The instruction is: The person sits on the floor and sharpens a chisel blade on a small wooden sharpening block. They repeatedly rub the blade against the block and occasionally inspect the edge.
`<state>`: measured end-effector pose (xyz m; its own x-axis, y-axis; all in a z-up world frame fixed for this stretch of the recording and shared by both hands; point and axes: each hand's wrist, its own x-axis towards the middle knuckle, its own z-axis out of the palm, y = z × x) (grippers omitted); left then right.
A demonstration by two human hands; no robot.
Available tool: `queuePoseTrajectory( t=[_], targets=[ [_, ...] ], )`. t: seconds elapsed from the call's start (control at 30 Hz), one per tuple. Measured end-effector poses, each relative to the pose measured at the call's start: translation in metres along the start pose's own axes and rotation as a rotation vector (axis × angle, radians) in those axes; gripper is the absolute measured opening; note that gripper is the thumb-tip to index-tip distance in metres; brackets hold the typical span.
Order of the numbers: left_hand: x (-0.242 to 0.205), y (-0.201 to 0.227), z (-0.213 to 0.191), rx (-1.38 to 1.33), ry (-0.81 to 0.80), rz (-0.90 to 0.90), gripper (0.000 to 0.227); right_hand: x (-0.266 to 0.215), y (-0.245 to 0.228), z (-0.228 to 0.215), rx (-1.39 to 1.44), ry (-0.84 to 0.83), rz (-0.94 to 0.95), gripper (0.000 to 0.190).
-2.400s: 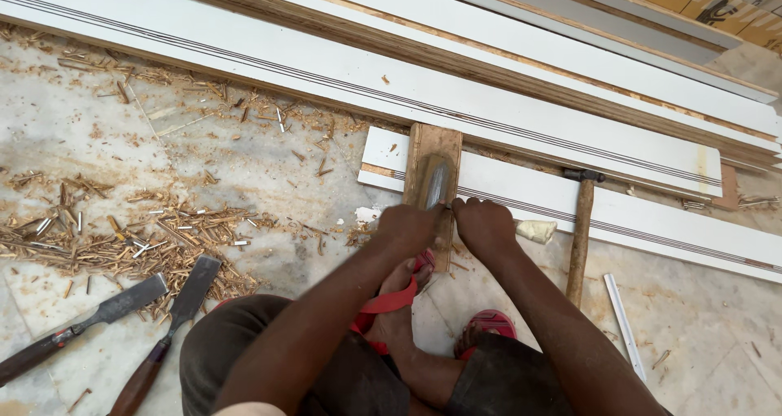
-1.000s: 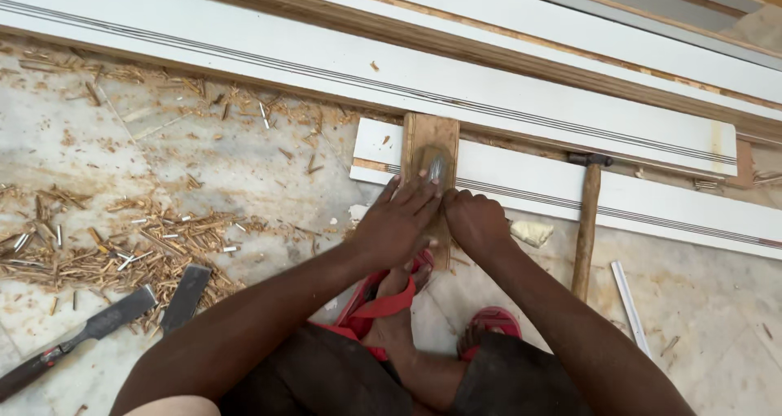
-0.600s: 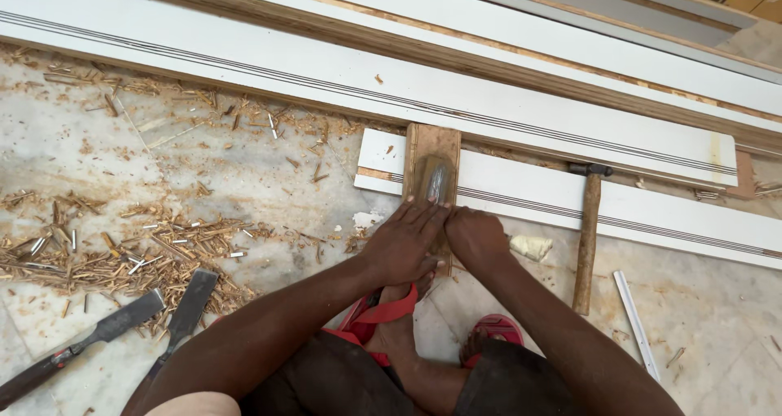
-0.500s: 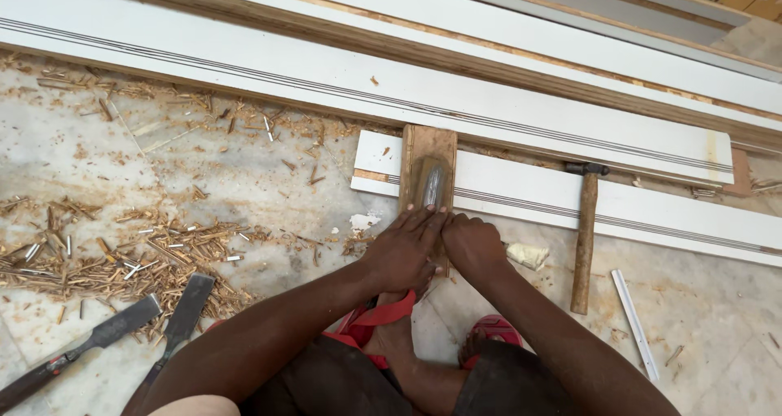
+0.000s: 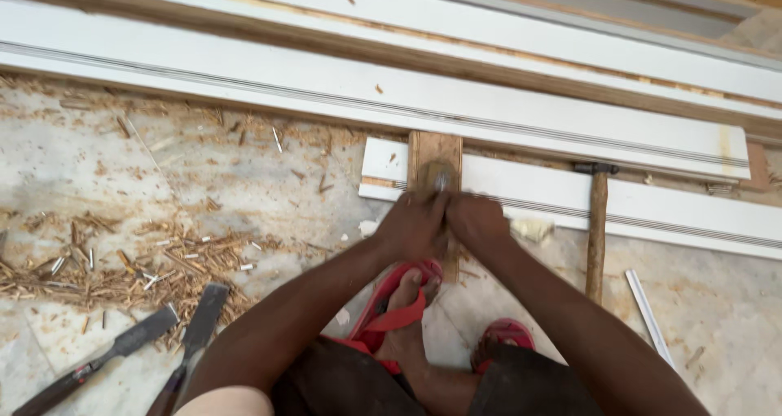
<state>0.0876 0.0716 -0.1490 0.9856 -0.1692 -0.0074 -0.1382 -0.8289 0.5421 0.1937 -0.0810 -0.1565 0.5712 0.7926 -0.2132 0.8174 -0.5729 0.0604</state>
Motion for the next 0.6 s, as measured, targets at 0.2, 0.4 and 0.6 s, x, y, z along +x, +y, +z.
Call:
queuePoseTrajectory(
  t=[0.2,0.4,0.6],
  targets=[
    [-0.027,0.012,0.014,-0.029,-0.06,0.059,0.098,-0.036,-0.015,0.008,-0.073,-0.033,-0.007,0.018],
    [0.03,-0.015,0.005,-0.015,0.016,-0.042,0.088,0.02,0.008,-0.015,-0.084,-0.002,0.066,0.019],
    [-0.023,-0.006,0.028,-0.058,-0.038,0.132,0.096,-0.041,-0.011,0.01,-0.001,0.007,-0.06,0.019]
  ],
)
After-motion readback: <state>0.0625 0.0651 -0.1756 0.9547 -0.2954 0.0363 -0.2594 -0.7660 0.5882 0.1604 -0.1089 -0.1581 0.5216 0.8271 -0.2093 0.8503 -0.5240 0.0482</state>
